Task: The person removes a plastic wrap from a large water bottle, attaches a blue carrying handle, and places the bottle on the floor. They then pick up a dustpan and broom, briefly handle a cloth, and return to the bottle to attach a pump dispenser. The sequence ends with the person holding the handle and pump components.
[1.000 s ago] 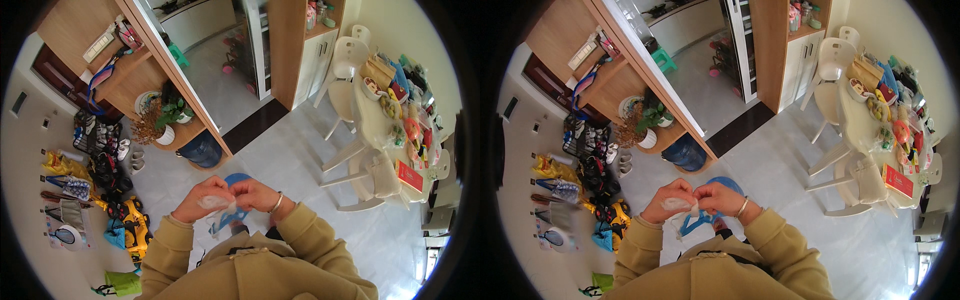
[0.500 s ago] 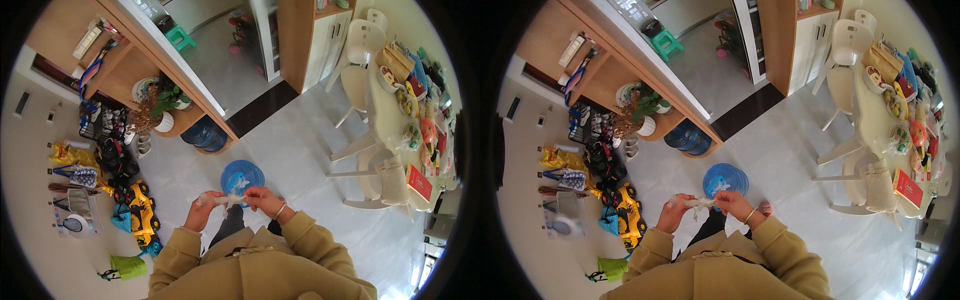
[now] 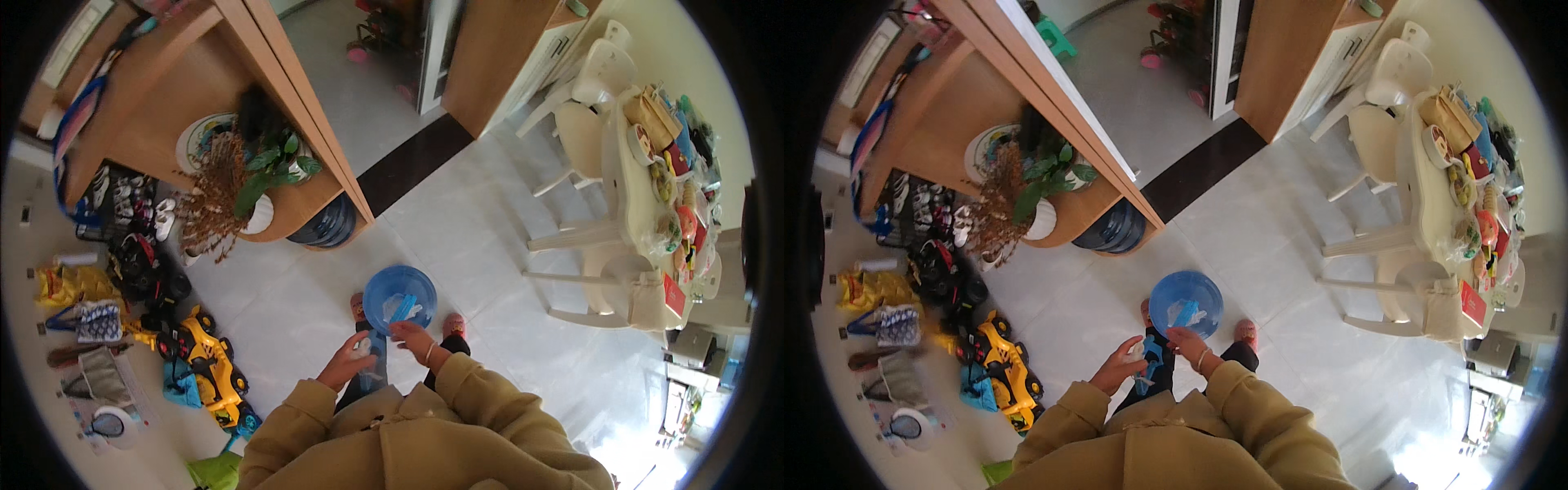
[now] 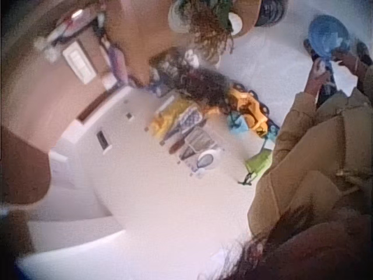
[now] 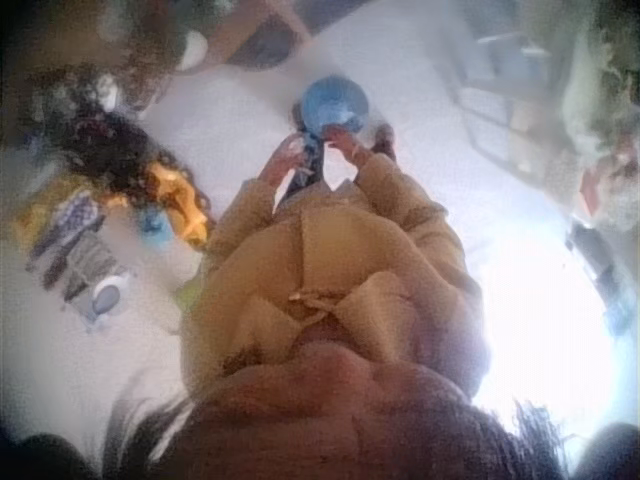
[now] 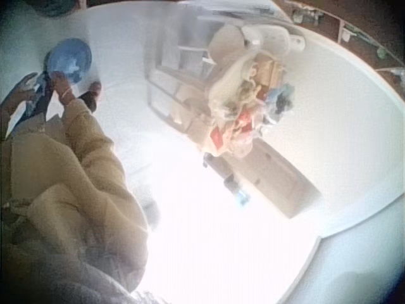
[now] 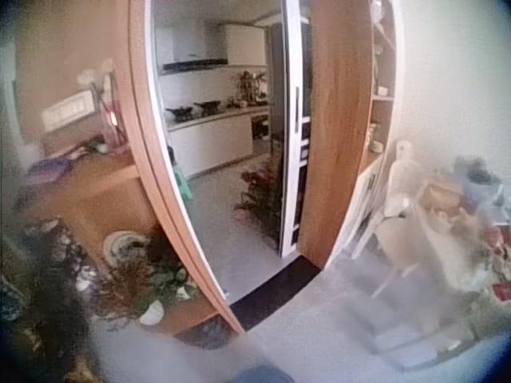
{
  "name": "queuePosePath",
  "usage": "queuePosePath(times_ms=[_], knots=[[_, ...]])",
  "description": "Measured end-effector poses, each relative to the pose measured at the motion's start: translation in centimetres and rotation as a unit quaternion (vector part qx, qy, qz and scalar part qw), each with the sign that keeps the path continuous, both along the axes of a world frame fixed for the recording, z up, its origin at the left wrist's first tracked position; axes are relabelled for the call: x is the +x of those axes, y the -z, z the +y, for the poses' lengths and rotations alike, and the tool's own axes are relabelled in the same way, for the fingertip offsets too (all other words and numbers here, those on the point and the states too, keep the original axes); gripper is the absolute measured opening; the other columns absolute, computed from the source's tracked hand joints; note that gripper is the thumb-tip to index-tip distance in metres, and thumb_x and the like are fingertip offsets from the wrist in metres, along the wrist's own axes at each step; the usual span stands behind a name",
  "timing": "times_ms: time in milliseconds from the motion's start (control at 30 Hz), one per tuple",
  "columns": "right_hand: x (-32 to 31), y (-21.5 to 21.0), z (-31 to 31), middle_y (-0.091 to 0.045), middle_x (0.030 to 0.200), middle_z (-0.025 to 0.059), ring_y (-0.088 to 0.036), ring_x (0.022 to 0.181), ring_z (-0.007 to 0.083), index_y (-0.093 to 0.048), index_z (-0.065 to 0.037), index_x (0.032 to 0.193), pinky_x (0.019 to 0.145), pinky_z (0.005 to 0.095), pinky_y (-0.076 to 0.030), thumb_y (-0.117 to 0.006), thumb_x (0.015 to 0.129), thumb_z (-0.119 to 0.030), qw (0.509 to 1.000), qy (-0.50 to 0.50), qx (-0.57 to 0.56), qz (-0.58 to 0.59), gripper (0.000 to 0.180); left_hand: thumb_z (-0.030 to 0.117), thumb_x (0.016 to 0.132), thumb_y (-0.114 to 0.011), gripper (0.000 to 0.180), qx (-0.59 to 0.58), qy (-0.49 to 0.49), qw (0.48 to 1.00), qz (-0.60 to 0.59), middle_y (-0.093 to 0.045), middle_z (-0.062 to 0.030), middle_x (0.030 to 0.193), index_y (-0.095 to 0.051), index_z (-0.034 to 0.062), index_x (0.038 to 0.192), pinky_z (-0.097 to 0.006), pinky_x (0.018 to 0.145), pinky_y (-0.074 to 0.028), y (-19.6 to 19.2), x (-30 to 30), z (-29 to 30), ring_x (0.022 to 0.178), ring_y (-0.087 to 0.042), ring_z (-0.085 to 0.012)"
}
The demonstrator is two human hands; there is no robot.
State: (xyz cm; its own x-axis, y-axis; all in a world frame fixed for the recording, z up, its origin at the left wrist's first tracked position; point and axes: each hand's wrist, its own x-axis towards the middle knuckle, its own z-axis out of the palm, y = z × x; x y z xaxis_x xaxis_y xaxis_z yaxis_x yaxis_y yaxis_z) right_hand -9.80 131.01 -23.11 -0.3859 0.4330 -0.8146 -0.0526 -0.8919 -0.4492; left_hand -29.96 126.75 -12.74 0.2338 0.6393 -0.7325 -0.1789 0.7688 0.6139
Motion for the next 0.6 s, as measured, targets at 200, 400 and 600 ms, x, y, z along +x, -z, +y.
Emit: queuePosePath(times_ms=[200,400,600], knots=[[-0.9,9.9,-0.4,-0.061,0.105,0.0099,-0.057,0.098,0.0215,-0.054,-0.001,0.119,0.083,0.0332,-0.045,-0.064,0.083,-0.033,0.956,0.037,0.029,-0.291,0.049,0.011,0.085,-0.060,0.055,-0.073,0.051,0.995,-0.040,-0.055,-0.0023,0.087,-0.039,0.0070,0.136,-0.028,0.070,-0.043,3.6,-3.7,3.4,0.076,-0.051,-0.0096],[-1.9,16.6,0.8,-0.064,0.104,0.0179,-0.061,0.097,0.0293,-0.056,0.002,0.114,0.084,0.0353,-0.046,-0.072,0.072,-0.030,0.922,0.183,-0.079,-0.333,0.055,0.010,0.084,-0.060,0.029,-0.052,0.117,0.979,0.157,-0.058,-0.0057,0.086,-0.051,0.0038,0.111,-0.030,0.063,-0.050,12.0,0.1,4.8,0.070,-0.060,-0.0137],[-1.8,15.1,1.4,-0.059,0.078,0.0032,-0.057,0.069,0.0160,-0.061,-0.007,0.089,0.063,0.0299,-0.046,-0.062,0.081,-0.013,0.943,0.318,-0.097,-0.009,0.010,0.012,0.082,-0.063,0.033,0.055,0.124,0.922,0.362,-0.062,-0.0118,0.086,-0.049,0.0053,0.111,-0.034,0.066,-0.051,18.0,5.4,4.0,0.076,-0.065,-0.0228]])
